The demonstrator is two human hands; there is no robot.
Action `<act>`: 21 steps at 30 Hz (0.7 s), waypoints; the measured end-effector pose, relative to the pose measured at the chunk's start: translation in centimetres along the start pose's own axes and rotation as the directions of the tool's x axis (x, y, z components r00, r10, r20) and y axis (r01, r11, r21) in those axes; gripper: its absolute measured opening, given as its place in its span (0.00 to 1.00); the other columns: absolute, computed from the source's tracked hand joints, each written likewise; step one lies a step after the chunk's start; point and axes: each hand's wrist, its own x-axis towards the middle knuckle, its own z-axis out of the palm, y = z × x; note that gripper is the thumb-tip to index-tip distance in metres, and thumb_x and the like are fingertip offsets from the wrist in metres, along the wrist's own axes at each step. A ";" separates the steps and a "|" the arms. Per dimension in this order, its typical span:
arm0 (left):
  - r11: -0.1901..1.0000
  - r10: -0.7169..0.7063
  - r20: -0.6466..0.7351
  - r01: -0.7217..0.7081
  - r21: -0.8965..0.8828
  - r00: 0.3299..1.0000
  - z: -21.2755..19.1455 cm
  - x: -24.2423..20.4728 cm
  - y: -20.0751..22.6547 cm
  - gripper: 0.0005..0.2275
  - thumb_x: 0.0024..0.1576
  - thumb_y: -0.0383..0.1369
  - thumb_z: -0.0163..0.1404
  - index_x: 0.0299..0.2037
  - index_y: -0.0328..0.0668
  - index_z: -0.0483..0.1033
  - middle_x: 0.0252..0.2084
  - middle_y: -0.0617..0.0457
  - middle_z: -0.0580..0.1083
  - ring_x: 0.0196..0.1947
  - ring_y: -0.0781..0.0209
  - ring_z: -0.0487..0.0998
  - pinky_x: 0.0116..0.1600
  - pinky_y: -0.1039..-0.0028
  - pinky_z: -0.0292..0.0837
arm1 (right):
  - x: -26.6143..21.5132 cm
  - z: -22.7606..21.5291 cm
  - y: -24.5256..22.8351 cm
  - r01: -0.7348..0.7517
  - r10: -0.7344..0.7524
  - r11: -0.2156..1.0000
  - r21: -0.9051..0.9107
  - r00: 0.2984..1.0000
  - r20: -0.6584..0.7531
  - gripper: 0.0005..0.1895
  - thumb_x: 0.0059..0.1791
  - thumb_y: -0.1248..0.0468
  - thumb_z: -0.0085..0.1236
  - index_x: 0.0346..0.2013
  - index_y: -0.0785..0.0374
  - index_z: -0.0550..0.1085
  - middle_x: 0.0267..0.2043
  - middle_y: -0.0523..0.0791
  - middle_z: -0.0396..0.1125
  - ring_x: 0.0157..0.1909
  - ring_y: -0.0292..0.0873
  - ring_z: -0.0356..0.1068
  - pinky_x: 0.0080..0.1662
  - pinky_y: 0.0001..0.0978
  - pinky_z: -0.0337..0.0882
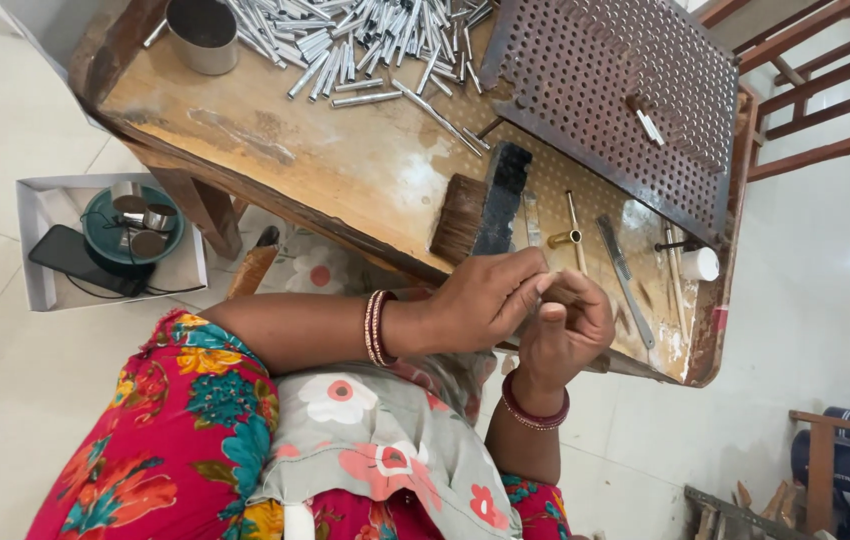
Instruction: The person repeatedly picks up small metal pins from a pile on a wooden table, files the ends using a metal file, and places the finished pins onto a perforated metal tray. The person handles the pins one at a time, rotating them to file different sides.
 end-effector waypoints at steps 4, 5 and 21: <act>0.999 0.009 0.007 -0.009 0.054 1.000 -0.1 -0.3 -0.1 0.09 0.69 0.34 0.43 0.40 0.37 0.66 0.30 0.42 0.69 0.31 0.39 0.74 0.35 0.59 0.67 | -0.8 -1.8 1.2 0.079 -0.056 0.974 -0.211 0.992 0.110 0.19 0.54 0.56 0.66 0.44 0.72 0.76 0.43 0.47 0.71 0.44 0.36 0.69 0.46 0.22 0.67; 0.999 -0.004 0.013 0.004 0.037 1.000 -0.2 -0.4 -0.1 0.09 0.69 0.34 0.43 0.40 0.37 0.66 0.30 0.42 0.69 0.31 0.39 0.74 0.34 0.59 0.66 | -1.0 -1.6 1.4 0.083 -0.068 0.964 -0.251 0.995 0.068 0.17 0.53 0.58 0.67 0.42 0.72 0.76 0.41 0.46 0.71 0.41 0.35 0.68 0.43 0.23 0.67; 0.438 -0.097 0.105 -0.052 0.898 0.990 -13.0 12.7 -12.9 0.13 0.49 0.25 0.51 0.45 0.42 0.78 0.43 0.43 0.74 0.45 0.43 0.78 0.40 0.56 0.74 | 0.0 -1.4 2.0 0.314 -0.371 0.821 -0.477 0.928 -0.027 0.20 0.62 0.52 0.53 0.41 0.67 0.64 0.38 0.47 0.61 0.33 0.36 0.62 0.38 0.24 0.65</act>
